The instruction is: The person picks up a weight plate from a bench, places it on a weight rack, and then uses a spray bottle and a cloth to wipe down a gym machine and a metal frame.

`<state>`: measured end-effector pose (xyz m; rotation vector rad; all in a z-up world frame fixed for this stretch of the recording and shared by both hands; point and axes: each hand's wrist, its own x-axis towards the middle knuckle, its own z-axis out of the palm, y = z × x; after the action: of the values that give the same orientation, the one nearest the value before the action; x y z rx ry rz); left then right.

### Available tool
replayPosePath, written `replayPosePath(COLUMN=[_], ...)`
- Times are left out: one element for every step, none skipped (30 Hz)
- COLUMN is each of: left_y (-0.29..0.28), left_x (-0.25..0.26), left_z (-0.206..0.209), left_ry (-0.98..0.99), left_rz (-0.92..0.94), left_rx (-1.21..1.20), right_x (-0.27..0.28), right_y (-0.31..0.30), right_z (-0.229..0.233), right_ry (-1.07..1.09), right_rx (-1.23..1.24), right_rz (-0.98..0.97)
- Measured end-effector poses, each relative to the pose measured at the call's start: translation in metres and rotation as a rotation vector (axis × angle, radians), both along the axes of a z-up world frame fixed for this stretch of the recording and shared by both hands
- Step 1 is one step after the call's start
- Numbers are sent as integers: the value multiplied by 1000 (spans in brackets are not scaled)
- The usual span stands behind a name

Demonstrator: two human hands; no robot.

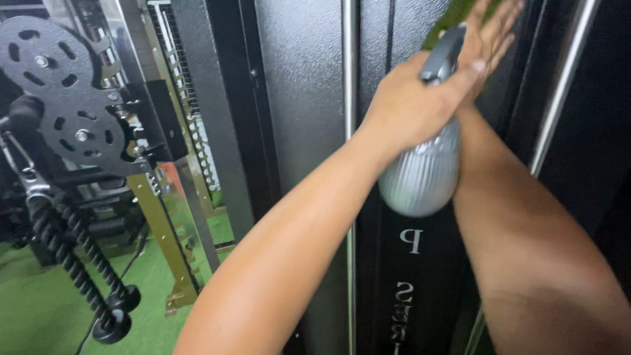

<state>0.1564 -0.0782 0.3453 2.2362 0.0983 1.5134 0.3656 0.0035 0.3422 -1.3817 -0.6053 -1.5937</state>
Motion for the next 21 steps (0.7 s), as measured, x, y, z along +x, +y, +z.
replayPosePath(left_y=[4, 7, 9, 13, 16, 19, 23, 26, 29, 32, 35, 41, 46, 50, 54, 57, 58, 59, 60, 58, 56], left_x=[12, 23, 35, 47, 57, 68, 79, 89, 99, 108, 115, 119, 124, 128, 130, 131, 130, 126, 121, 117, 112], left_z=[9, 17, 24, 31, 36, 42, 49, 57, 66, 74, 79, 85, 91, 95, 97, 97, 95, 92, 91, 91, 89], left_ry=[3, 2, 19, 37, 37, 48, 59, 61, 82, 101, 101, 206, 310, 313, 264, 215, 219, 169, 119, 118, 92], left_rz=[21, 16, 67, 119, 116, 110, 105, 98, 155, 215, 211, 214, 218, 215, 244, 274, 272, 208, 142, 145, 125], left_rx=[-4, -1, 27, 57, 61, 36, 11, 13, 1, -9, -5, 13, 31, 35, 96, 156, 159, 4, -151, -153, -46], right_x=[2, 3, 4, 7, 11, 15, 20, 23, 25, 26, 24, 20, 17, 15, 15, 15, 14, 11, 8, 3, -2], right_y=[-2, -1, -1, -1, -2, 0, -1, -4, -7, -11, -13, -14, -16, -18, -22, -25, -26, -23, -16, -8, 1], right_z=[5, 2, 0, -7, -17, -19, -26, -32, -36, -38, -37, -35, -33, -32, -31, -31, -31, -25, -11, 6, 25], right_ry=[95, 130, 141, 134, 108, 87, 64, 47, 30, 22, 11, 1, -11, -20, -18, -55, -90, -90, -45, 0, 46], right_rx=[113, 163, 178, 171, 154, 128, 103, 84, 70, 66, 82, 99, 115, 130, 135, 68, 0, 0, 79, 155, 231], right_rz=[109, 175, 225, 266, 293, 319, 334, 346, 362, 389, 461, 536, 610, 685, 682, 453, 223, 224, 215, 208, 201])
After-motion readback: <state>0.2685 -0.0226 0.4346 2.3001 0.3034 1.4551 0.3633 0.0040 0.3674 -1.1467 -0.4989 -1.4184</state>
